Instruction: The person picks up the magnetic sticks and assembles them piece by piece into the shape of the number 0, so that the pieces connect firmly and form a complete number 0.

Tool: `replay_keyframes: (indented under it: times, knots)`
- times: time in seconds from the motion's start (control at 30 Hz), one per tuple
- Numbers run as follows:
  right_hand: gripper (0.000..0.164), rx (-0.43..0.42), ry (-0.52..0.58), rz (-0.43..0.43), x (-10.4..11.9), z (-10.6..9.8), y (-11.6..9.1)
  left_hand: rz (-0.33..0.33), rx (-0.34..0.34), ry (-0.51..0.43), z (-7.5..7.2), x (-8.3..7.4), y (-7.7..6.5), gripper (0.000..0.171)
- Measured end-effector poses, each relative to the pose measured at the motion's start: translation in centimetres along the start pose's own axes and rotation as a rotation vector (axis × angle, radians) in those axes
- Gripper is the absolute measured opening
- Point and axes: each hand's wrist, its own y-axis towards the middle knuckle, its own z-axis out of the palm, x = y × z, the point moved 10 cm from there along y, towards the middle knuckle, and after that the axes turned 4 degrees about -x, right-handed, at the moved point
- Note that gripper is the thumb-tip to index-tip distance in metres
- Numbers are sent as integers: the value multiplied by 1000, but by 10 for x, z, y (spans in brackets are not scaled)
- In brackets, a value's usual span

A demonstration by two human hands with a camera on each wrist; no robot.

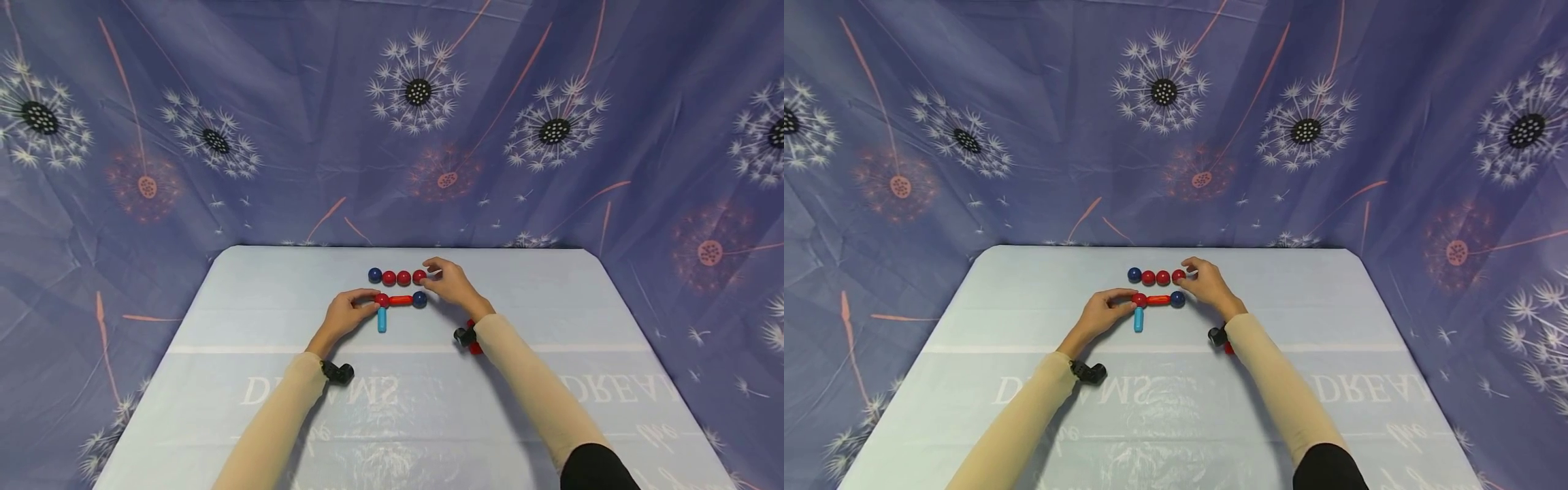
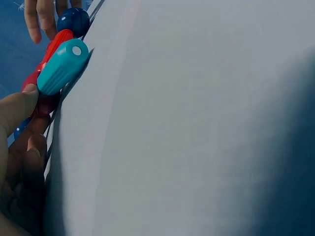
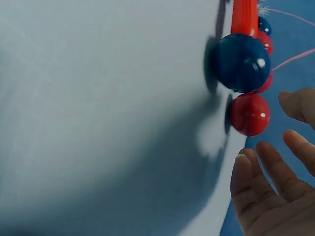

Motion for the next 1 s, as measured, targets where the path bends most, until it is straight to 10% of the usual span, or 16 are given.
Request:
replay_keyframes:
  times: [1.0]
  knots:
    - [39, 17, -52, 56, -18, 14, 16, -26, -8, -23, 0, 3, -2, 32]
